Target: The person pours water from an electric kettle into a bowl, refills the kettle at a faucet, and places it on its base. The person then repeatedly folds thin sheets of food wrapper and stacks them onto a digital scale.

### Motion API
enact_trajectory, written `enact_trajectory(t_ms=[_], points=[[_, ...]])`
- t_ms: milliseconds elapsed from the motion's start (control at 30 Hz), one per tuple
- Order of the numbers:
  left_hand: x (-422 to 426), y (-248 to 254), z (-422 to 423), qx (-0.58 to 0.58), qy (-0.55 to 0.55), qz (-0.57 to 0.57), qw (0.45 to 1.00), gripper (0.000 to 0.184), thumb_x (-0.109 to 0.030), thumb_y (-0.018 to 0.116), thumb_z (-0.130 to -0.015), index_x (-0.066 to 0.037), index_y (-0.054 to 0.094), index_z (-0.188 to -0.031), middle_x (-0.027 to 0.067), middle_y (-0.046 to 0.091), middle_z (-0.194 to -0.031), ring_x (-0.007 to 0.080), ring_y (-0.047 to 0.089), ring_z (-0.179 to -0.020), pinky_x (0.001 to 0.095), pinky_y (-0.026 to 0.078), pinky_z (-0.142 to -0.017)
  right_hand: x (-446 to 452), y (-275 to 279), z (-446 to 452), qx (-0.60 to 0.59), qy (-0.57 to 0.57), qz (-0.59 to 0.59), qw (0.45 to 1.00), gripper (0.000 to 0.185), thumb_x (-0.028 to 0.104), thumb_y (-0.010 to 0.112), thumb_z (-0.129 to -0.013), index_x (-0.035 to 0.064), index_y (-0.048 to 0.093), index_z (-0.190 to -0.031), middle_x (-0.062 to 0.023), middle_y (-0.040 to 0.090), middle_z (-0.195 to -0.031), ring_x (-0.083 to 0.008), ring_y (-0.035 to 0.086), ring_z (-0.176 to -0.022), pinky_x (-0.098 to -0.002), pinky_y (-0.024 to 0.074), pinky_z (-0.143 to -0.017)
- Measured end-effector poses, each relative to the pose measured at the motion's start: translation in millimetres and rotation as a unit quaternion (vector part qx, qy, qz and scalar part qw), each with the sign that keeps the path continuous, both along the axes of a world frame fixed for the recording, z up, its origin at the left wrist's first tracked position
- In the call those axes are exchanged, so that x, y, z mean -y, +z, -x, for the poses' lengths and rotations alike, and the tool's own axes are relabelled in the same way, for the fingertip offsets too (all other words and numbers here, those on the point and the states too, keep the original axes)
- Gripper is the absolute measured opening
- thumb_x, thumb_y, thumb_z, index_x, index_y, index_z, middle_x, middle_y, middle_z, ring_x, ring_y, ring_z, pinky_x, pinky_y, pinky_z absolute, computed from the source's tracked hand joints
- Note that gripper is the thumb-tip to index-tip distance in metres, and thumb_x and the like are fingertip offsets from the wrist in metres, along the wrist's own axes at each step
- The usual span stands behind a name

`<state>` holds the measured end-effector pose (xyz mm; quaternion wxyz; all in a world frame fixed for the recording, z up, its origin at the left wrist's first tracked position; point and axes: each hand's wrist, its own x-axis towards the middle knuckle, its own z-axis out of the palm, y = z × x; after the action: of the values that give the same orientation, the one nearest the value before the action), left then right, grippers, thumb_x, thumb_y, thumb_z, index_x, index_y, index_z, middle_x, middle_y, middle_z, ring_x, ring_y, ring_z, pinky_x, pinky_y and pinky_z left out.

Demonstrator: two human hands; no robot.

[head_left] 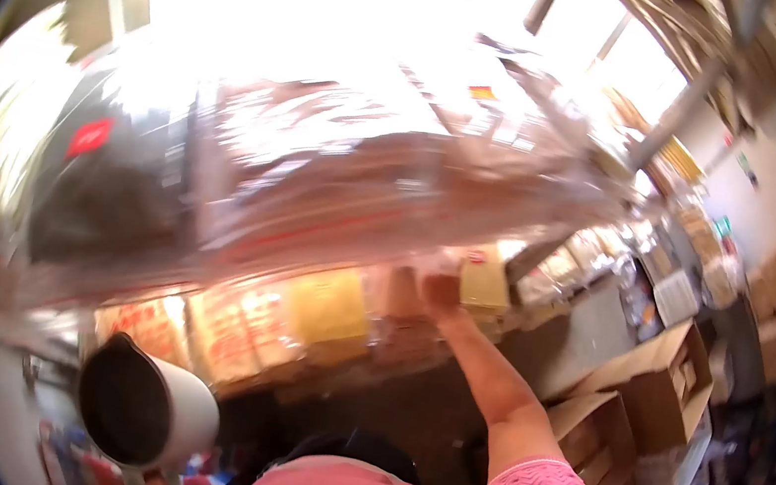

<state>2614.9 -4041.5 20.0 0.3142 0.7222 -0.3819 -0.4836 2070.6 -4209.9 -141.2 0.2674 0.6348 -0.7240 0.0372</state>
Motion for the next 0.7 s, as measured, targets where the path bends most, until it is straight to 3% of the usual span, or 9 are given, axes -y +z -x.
enact_trajectory(t_ms=[100,167,267,333,433,467,633,667,700], points=[[-10.4,4.7,57.8,-0.01,-0.148,-0.093,0.985,0.04,-0.02,0.067,-0.084,0.001,0.055,-0.116,0.0181,0.061,-0.101,0.0274,0.063,-0.089,0.043,0.05,-0.079,-51.6,49.7,14.2,0.033,0.119,0.109,0.986,0.03,0.015,0.052,-0.082,0.0024,0.051,-0.11,-0.0138,0.06,-0.105,-0.029,0.057,-0.101,-0.0544,0.0382,-0.095],[-10.9,-48.2,84.0,-0.09,-0.277,-0.006,0.957,0.027,-0.015,0.061,-0.088,0.002,0.059,-0.109,0.0181,0.06,-0.099,0.0284,0.062,-0.09,0.0393,0.05,-0.079,-103.2,66.2,34.3,0.195,0.112,0.118,0.967,0.034,0.011,0.056,-0.082,0.0041,0.049,-0.114,-0.0146,0.061,-0.102,-0.0302,0.058,-0.1,-0.0518,0.0391,-0.094],[0.9,-27.7,202.5,-0.033,-0.413,0.024,0.91,0.015,-0.016,0.061,-0.08,-0.003,0.061,-0.086,0.0079,0.058,-0.073,0.0153,0.055,-0.065,0.03,0.044,-0.06,-192.4,105.9,65.5,0.38,0.082,0.22,0.895,0.027,0.008,0.056,-0.084,0.005,0.055,-0.111,-0.0162,0.061,-0.094,-0.0361,0.058,-0.091,-0.0437,0.0469,-0.081],[-0.9,-5.1,279.8,0.007,-0.478,0.045,0.877,0.012,-0.017,0.062,-0.074,-0.006,0.062,-0.071,0.0011,0.056,-0.056,0.0066,0.05,-0.049,0.0239,0.041,-0.047,-247.6,129.6,99.4,0.385,-0.037,0.282,0.878,0.023,0.01,0.057,-0.086,0.0042,0.058,-0.108,-0.0133,0.063,-0.093,-0.029,0.062,-0.084,-0.038,0.0483,-0.072],[-2.4,-10.9,378.9,-0.083,-0.581,0.051,0.808,0.015,-0.014,0.062,-0.075,-0.003,0.062,-0.064,-0.0016,0.059,-0.056,0.0047,0.051,-0.052,0.0254,0.042,-0.046,-310.6,191.3,128.8,0.623,-0.109,0.374,0.679,0.025,0.013,0.055,-0.091,-0.0009,0.056,-0.112,-0.0047,0.063,-0.098,-0.0112,0.056,-0.088,-0.0261,0.0474,-0.077],[-4.5,-27.8,408.0,-0.102,-0.591,0.043,0.799,0.015,-0.014,0.062,-0.075,-0.002,0.062,-0.065,-0.0017,0.059,-0.057,0.0047,0.051,-0.053,0.0255,0.042,-0.046,-326.3,191.1,143.2,0.693,-0.043,0.388,0.606,0.026,0.013,0.055,-0.092,-0.0031,0.056,-0.113,-0.0053,0.063,-0.101,-0.0111,0.056,-0.091,-0.0239,0.0461,-0.081],[-15.2,-57.9,546.2,-0.113,-0.691,-0.009,0.714,0.018,-0.016,0.062,-0.075,0.0,0.064,-0.067,0.0022,0.059,-0.056,0.0074,0.054,-0.052,0.0262,0.044,-0.047,-354.7,155.0,190.1,0.605,-0.184,0.319,0.706,0.034,0.015,0.061,-0.087,-0.0017,0.056,-0.115,-0.0088,0.063,-0.104,-0.0132,0.056,-0.095,-0.026,0.0442,-0.086],[-14.0,-60.8,573.7,-0.11,-0.709,-0.009,0.696,0.018,-0.017,0.062,-0.075,0.0,0.064,-0.068,0.0029,0.059,-0.056,0.008,0.054,-0.052,0.0262,0.044,-0.047,-358.1,146.6,201.5,0.62,-0.233,0.293,0.69,0.037,0.018,0.063,-0.083,-0.0015,0.058,-0.114,-0.0136,0.063,-0.105,-0.0182,0.058,-0.098,-0.0294,0.0441,-0.088],[-11.7,-74.3,596.4,-0.115,-0.75,0.048,0.65,0.019,-0.019,0.063,-0.074,0.0,0.065,-0.07,0.0041,0.059,-0.056,0.0093,0.055,-0.051,0.0268,0.045,-0.047,-361.2,143.9,215.1,0.555,-0.292,0.226,0.746,0.038,0.021,0.062,-0.084,-0.002,0.057,-0.114,-0.0141,0.06,-0.113,-0.0197,0.055,-0.106,-0.0302,0.0419,-0.091]])
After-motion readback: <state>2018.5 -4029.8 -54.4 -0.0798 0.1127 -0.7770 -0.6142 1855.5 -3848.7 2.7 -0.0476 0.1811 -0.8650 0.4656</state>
